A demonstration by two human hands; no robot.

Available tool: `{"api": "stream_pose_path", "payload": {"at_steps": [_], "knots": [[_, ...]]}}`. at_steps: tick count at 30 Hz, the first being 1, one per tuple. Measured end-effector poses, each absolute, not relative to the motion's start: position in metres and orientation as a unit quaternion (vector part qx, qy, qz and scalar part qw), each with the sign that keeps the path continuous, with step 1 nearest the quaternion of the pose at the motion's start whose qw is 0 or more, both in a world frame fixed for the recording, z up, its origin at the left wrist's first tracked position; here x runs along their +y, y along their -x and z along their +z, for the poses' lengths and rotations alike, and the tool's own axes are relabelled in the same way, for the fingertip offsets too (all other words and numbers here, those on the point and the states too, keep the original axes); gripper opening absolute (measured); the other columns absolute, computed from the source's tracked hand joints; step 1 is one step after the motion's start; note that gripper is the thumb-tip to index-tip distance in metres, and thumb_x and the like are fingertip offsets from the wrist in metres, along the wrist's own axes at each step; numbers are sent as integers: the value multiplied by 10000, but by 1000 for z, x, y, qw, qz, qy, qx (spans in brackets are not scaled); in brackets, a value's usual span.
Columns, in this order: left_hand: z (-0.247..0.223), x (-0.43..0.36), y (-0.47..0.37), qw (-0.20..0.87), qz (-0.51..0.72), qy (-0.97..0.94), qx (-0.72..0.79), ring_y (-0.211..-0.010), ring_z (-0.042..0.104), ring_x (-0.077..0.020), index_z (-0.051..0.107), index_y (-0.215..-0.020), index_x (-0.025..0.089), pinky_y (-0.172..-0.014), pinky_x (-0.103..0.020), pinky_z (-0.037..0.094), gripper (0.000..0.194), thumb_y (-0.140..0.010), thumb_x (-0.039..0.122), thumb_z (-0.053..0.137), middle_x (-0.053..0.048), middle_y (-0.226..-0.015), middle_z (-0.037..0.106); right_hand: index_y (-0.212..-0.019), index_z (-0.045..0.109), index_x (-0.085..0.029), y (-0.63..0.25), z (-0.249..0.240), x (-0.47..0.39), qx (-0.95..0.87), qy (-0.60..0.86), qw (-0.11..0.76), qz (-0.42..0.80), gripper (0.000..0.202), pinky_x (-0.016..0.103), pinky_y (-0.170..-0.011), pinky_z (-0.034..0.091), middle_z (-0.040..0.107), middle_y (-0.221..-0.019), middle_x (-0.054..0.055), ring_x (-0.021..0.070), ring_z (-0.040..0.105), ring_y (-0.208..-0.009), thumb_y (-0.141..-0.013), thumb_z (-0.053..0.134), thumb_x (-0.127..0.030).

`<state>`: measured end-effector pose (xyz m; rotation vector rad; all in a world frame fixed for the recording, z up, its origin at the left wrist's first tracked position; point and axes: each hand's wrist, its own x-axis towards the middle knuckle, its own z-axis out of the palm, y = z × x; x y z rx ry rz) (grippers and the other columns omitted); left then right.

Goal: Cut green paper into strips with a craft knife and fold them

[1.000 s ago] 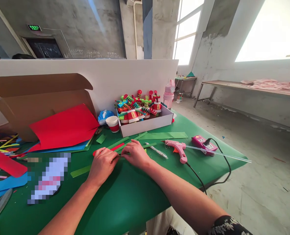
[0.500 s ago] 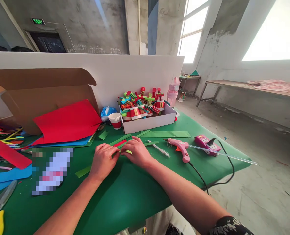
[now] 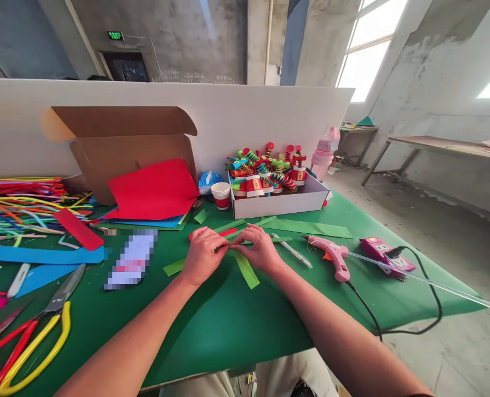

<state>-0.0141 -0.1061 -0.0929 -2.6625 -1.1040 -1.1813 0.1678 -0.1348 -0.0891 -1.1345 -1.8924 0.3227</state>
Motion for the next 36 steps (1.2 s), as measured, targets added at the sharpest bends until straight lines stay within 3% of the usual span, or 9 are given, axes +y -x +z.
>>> {"api": "stream_pose_path", "payload": {"at_steps": [9,14,16,19,22,27,36], "knots": [[-88,-103,21,55,-393,849,-349,-778,613,-181,701,-745,246,-967,-448,406,215,-915,208,575,5,-706,698,-779,672,-214,-177,-82,-135,-725,499,465,95,124,372,-951,482,718,-766,-4,173,662,-780,-899,641,-198],[-86,-106,18,105,-390,856,-323,-775,604,-179,691,-751,227,-980,-445,401,225,-931,203,559,1,-693,683,-921,714,-218,-172,-85,-136,-764,462,443,79,45,392,-1025,428,730,-854,12,176,662,-841,-880,694,-214],[-87,-107,17,108,-387,857,-322,-773,602,-176,684,-745,227,-978,-435,401,233,-935,200,552,4,-680,674,-971,715,-222,-171,-86,-136,-785,452,418,72,128,415,-1058,397,729,-879,13,178,660,-858,-846,741,-227],[-88,-106,17,99,-386,857,-326,-777,603,-174,686,-773,229,-969,-428,405,233,-943,195,531,4,-690,680,-887,714,-222,-175,-85,-136,-798,464,381,52,32,429,-1074,378,715,-819,6,170,644,-815,-880,693,-198],[-88,-106,17,98,-374,860,-334,-779,602,-180,693,-805,230,-955,-433,411,238,-945,182,506,-4,-712,693,-851,705,-226,-181,-82,-136,-783,496,374,29,88,450,-1079,373,704,-802,11,179,629,-803,-908,645,-197],[-87,-107,17,110,-358,865,-333,-782,598,-189,690,-773,224,-962,-448,409,262,-943,178,496,-17,-702,690,-1054,720,-273,-178,-79,-139,-799,480,362,-2,173,502,-1144,286,724,-940,23,201,631,-905,-885,690,-255],[-88,-108,16,105,-348,874,-323,-792,593,-186,700,-779,232,-981,-451,400,266,-940,181,495,-12,-694,683,-793,684,-241,-171,-80,-141,-803,491,337,-22,116,458,-1157,276,683,-779,-2,181,601,-803,-897,650,-204]]}}
